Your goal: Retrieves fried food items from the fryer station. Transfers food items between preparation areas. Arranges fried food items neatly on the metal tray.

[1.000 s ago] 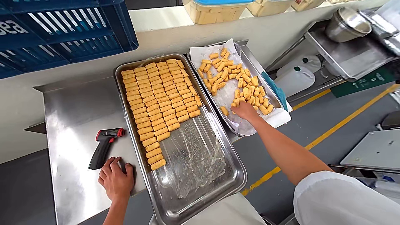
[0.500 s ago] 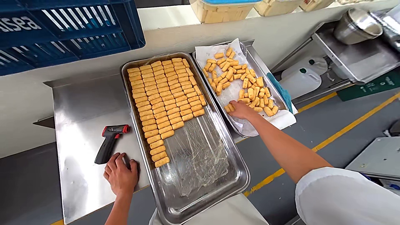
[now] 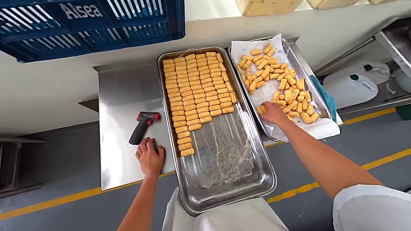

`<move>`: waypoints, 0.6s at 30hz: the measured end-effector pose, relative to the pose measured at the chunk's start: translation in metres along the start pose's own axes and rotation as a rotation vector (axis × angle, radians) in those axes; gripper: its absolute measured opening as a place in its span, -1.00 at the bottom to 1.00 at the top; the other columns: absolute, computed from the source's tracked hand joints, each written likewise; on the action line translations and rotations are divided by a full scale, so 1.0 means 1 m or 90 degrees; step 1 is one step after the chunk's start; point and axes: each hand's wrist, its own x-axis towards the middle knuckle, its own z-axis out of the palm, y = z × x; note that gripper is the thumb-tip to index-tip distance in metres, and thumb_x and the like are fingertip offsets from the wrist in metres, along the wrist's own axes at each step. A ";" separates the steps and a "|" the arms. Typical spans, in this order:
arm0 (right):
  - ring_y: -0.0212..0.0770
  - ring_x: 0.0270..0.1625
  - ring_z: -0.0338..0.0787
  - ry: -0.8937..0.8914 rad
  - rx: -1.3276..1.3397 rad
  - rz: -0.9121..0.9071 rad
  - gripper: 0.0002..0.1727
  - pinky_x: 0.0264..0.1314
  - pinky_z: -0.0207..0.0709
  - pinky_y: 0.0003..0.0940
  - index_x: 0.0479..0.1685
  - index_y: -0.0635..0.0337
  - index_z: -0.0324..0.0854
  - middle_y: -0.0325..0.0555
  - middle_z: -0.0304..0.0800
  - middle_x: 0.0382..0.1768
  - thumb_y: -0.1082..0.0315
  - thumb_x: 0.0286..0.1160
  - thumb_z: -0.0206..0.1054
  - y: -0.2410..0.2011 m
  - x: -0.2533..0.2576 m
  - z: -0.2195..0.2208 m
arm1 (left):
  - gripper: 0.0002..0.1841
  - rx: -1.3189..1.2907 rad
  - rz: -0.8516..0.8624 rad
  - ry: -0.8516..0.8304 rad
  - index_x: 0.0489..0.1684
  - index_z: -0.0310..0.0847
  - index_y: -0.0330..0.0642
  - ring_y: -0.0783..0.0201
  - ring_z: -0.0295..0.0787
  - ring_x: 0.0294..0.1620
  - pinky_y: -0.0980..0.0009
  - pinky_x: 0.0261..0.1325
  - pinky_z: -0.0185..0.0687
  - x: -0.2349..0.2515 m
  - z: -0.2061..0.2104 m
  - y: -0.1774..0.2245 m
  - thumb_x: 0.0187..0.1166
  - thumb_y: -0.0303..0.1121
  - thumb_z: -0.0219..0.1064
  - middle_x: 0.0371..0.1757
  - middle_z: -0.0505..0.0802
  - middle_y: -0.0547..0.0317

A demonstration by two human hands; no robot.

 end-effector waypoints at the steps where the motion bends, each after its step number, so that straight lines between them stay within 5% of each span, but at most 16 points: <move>1: 0.59 0.39 0.56 0.005 0.004 -0.001 -0.22 0.16 0.50 0.55 0.58 -0.02 0.49 0.55 0.46 0.45 -0.02 0.31 0.61 0.000 0.000 0.000 | -0.44 0.001 0.003 0.001 0.34 0.63 -0.20 -0.29 0.42 0.60 -0.30 0.57 0.17 0.000 0.001 -0.001 0.56 -0.03 0.02 0.58 0.57 -0.18; 6: 0.60 0.38 0.56 0.086 0.119 0.021 -0.16 0.24 0.44 0.58 0.57 0.16 0.46 0.61 0.50 0.37 0.02 0.26 0.67 -0.012 -0.016 -0.026 | -0.44 -0.003 0.004 0.002 0.36 0.63 -0.18 -0.25 0.42 0.59 -0.28 0.57 0.17 0.000 0.003 -0.001 0.57 -0.02 0.02 0.58 0.57 -0.16; 10: 0.54 0.36 0.59 0.124 0.094 -0.100 -0.13 0.15 0.54 0.54 0.56 0.13 0.48 0.48 0.49 0.41 0.13 0.13 0.73 -0.086 -0.078 -0.043 | -0.45 -0.006 -0.003 0.003 0.36 0.63 -0.15 -0.22 0.43 0.59 -0.24 0.57 0.18 0.000 0.001 0.000 0.58 -0.01 0.03 0.57 0.58 -0.13; 15: 0.30 0.37 0.66 -0.011 -0.028 -0.412 -0.17 0.12 0.67 0.26 0.49 -0.05 0.59 0.25 0.56 0.44 0.06 0.03 0.71 -0.195 -0.159 0.043 | -0.46 -0.004 0.004 0.001 0.37 0.63 -0.14 -0.21 0.44 0.59 -0.24 0.59 0.19 0.000 0.001 -0.001 0.59 -0.01 0.04 0.57 0.59 -0.13; 18: 0.25 0.47 0.58 -0.022 -0.073 -0.569 -0.22 0.22 0.63 0.18 0.54 -0.13 0.58 0.16 0.58 0.45 0.23 0.11 0.63 -0.219 -0.170 0.087 | -0.46 -0.005 0.008 -0.002 0.37 0.63 -0.16 -0.22 0.43 0.59 -0.25 0.58 0.18 0.000 0.000 -0.001 0.59 -0.02 0.04 0.59 0.58 -0.13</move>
